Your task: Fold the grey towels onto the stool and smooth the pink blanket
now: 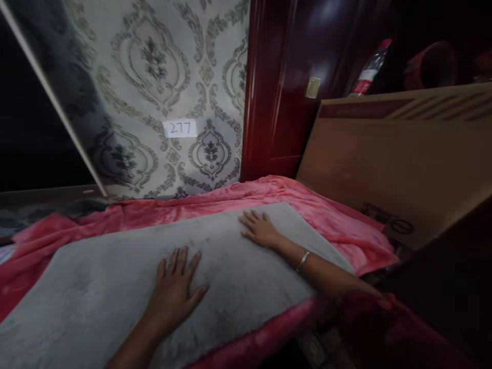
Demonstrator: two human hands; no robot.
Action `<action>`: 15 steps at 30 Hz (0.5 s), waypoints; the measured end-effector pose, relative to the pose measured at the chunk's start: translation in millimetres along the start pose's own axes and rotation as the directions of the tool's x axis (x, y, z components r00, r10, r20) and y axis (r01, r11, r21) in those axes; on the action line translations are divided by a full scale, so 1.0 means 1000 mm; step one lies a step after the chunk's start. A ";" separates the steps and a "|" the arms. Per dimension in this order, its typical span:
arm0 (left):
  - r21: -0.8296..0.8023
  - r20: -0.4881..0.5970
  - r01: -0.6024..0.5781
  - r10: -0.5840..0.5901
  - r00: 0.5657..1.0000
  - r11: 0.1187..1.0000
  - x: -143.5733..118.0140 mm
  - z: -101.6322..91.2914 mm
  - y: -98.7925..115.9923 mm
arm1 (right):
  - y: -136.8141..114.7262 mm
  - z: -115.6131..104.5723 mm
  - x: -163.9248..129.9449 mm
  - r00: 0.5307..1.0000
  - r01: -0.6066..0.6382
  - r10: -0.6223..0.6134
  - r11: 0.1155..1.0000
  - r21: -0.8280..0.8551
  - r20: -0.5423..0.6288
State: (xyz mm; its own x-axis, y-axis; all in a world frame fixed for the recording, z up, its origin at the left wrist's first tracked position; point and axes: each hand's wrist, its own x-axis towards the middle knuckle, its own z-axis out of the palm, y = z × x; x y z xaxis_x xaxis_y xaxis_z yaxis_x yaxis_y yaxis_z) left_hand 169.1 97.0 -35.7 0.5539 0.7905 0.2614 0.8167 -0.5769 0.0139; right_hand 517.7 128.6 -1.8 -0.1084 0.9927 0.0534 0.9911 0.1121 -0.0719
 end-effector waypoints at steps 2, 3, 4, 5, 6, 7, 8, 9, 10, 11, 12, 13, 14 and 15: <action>0.012 -0.005 0.004 -0.003 1.000 1.000 0.002 -0.001 0.000 | 0.015 0.005 -0.027 0.999 -0.040 0.040 0.999 0.010 0.016; 0.020 -0.001 0.007 -0.007 1.000 1.000 0.003 -0.002 0.001 | 0.027 0.006 -0.041 0.989 -0.144 0.144 0.990 0.003 0.027; 0.028 0.010 0.013 -0.014 1.000 1.000 0.003 -0.003 0.001 | 0.043 0.006 -0.055 0.964 -0.263 0.263 0.965 -0.011 0.034; 0.036 0.023 0.019 -0.020 1.000 0.999 0.004 -0.004 0.002 | 0.059 0.004 -0.070 0.928 -0.371 0.371 0.928 -0.027 0.036; 0.043 0.034 0.021 -0.023 0.999 0.999 0.004 -0.006 0.002 | 0.075 0.001 -0.083 0.890 -0.454 0.455 0.890 -0.040 0.036; 0.046 0.039 0.021 -0.023 0.999 0.999 0.005 -0.007 0.003 | 0.090 -0.002 -0.095 0.857 -0.511 0.513 0.858 -0.050 0.037; 0.044 0.038 0.021 -0.023 0.999 0.999 0.005 -0.008 0.003 | 0.102 -0.005 -0.105 0.832 -0.552 0.554 0.832 -0.057 0.035; 0.037 0.032 0.020 -0.021 0.999 0.999 0.006 -0.009 0.004 | 0.110 -0.009 -0.114 0.810 -0.583 0.586 0.810 -0.065 0.031; 0.028 0.025 0.019 -0.019 1.000 0.999 0.006 -0.010 0.004 | 0.113 -0.012 -0.119 0.787 -0.613 0.616 0.786 -0.075 0.020; 0.018 0.017 0.017 -0.017 1.000 1.000 0.006 -0.010 0.005 | 0.111 -0.015 -0.122 0.772 -0.634 0.636 0.769 -0.086 -0.003; 0.009 0.014 0.018 -0.018 1.000 1.000 0.006 -0.011 0.006 | 0.104 -0.017 -0.122 0.771 -0.636 0.636 0.766 -0.093 -0.037; 0.002 0.015 0.020 -0.020 1.000 1.000 0.006 -0.013 0.008 | 0.092 -0.018 -0.120 0.789 -0.615 0.611 0.783 -0.093 -0.071; -0.005 0.020 0.021 -0.021 1.000 1.000 0.005 -0.015 0.010 | 0.075 -0.019 -0.114 0.825 -0.564 0.556 0.822 -0.085 -0.098; -0.014 0.030 0.025 -0.024 0.999 1.000 0.004 -0.017 0.012 | 0.055 -0.019 -0.107 0.874 -0.482 0.474 0.874 -0.067 -0.108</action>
State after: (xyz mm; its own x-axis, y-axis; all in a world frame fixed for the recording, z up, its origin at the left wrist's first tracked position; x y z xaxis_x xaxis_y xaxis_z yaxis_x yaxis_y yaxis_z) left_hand 178.8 89.7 -18.1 0.5386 0.8099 0.2323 0.8278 -0.5601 0.0335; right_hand 584.9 27.3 7.2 0.3830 0.9159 0.1199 0.9234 -0.3833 -0.0220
